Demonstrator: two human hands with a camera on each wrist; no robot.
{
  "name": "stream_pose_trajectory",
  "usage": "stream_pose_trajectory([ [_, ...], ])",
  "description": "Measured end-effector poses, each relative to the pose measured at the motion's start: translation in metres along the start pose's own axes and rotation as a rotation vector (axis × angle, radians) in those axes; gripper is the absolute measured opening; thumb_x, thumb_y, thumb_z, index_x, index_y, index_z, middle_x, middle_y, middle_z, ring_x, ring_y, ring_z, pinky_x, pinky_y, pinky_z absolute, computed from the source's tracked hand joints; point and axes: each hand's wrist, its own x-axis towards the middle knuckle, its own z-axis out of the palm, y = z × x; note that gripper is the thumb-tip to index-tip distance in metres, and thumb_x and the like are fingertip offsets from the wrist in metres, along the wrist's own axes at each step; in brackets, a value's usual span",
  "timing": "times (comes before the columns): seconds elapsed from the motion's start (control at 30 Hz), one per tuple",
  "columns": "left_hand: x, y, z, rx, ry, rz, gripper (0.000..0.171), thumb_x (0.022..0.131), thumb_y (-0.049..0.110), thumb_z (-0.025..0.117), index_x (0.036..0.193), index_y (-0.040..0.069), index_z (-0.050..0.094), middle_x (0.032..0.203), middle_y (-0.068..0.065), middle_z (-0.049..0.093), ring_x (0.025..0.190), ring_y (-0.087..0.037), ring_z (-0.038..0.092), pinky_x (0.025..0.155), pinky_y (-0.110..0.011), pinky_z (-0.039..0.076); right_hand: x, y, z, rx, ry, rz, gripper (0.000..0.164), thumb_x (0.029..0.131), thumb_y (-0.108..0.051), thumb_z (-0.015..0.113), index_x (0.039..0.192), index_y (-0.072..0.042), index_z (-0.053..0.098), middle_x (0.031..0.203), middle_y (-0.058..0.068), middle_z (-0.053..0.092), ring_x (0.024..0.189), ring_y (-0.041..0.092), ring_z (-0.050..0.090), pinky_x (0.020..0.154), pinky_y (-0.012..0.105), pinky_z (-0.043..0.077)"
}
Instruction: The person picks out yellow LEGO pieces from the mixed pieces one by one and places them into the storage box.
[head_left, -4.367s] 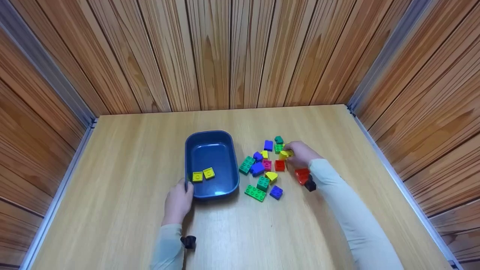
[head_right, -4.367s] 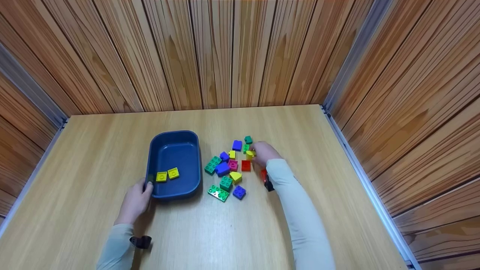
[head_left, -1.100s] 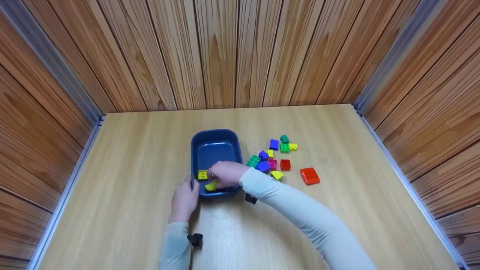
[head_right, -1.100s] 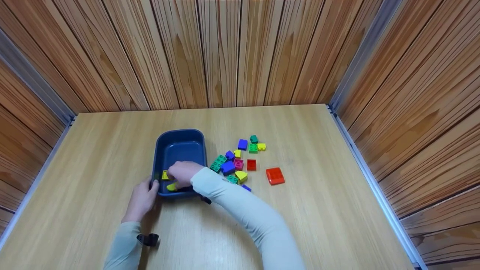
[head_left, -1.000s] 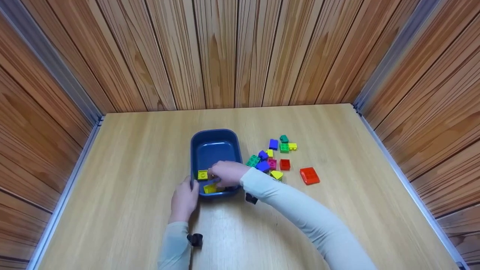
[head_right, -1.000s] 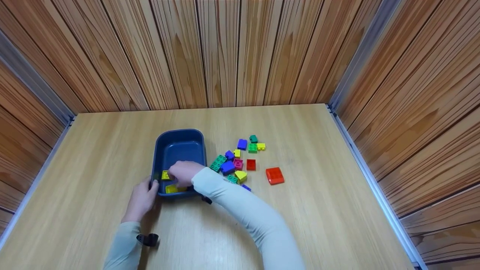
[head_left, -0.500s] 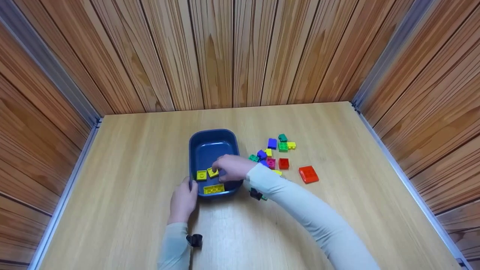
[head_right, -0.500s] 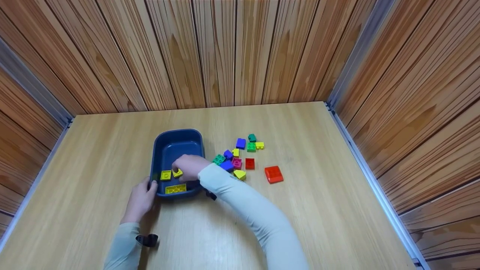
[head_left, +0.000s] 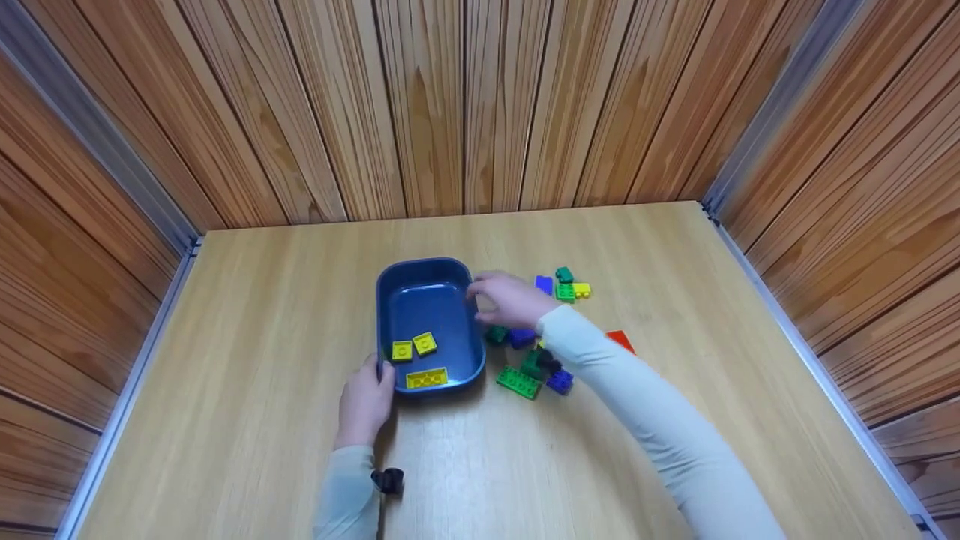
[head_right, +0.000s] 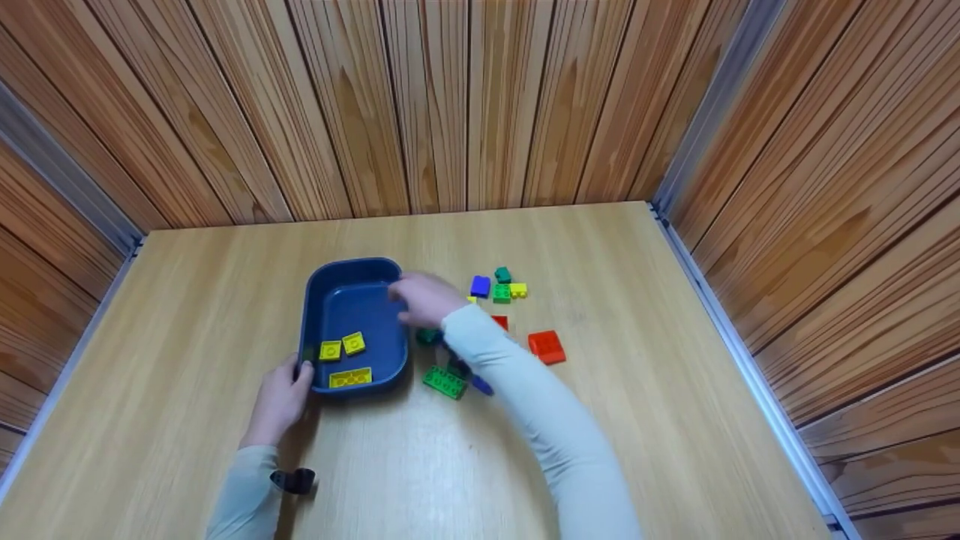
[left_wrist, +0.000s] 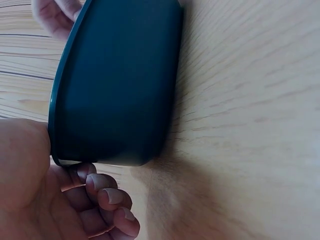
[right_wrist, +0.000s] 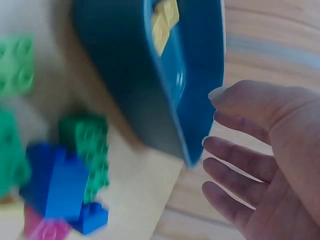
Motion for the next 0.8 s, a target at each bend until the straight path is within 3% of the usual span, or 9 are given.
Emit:
stream_pose_trajectory([
  [0.27,0.0,0.0,-0.001,-0.008,0.032,0.019,0.043,0.1,0.027,0.041,0.134,0.001,0.049,0.121,-0.019,0.06,0.102,-0.028,0.059,0.093,-0.048,0.044,-0.019,0.05,-0.011,0.021,0.037,0.103,0.034,0.089,-0.023,0.068,0.12,-0.01,0.064,0.122,0.008,0.057,0.109,0.024,0.055,0.094,0.04,0.045],
  [0.33,-0.001,0.001,-0.001,-0.002,0.029,0.01,0.044,0.1,0.027,0.041,0.135,0.002,0.049,0.11,-0.018,0.062,0.096,-0.027,0.057,0.089,-0.045,0.046,-0.025,0.061,-0.013,0.029,0.036,0.129,0.034,0.089,-0.021,0.068,0.121,-0.01,0.064,0.123,0.009,0.057,0.11,0.026,0.055,0.094,0.041,0.045],
  [0.47,-0.001,0.002,-0.002,0.016,0.033,0.003,0.045,0.1,0.028,0.041,0.136,0.002,0.048,0.104,-0.016,0.06,0.092,-0.027,0.054,0.087,-0.044,0.047,-0.035,0.082,-0.017,0.045,0.035,0.173,0.035,0.089,-0.016,0.068,0.122,-0.007,0.063,0.122,0.012,0.057,0.111,0.03,0.054,0.094,0.045,0.045],
  [0.57,0.0,0.002,-0.002,0.014,0.043,0.017,0.043,0.1,0.028,0.042,0.133,0.002,0.051,0.112,-0.016,0.061,0.092,-0.026,0.055,0.091,-0.046,0.046,-0.041,0.098,-0.019,0.068,0.039,0.203,0.036,0.088,-0.014,0.067,0.123,-0.005,0.062,0.121,0.015,0.057,0.11,0.032,0.055,0.094,0.046,0.044],
  [0.8,0.0,0.0,0.002,-0.006,0.04,0.015,0.037,0.1,0.028,0.041,0.126,0.004,0.055,0.113,-0.014,0.062,0.094,-0.026,0.057,0.091,-0.046,0.046,-0.051,0.133,-0.013,0.102,0.037,0.286,0.035,0.087,-0.009,0.067,0.122,-0.004,0.062,0.122,0.016,0.058,0.114,0.033,0.052,0.098,0.049,0.041],
])
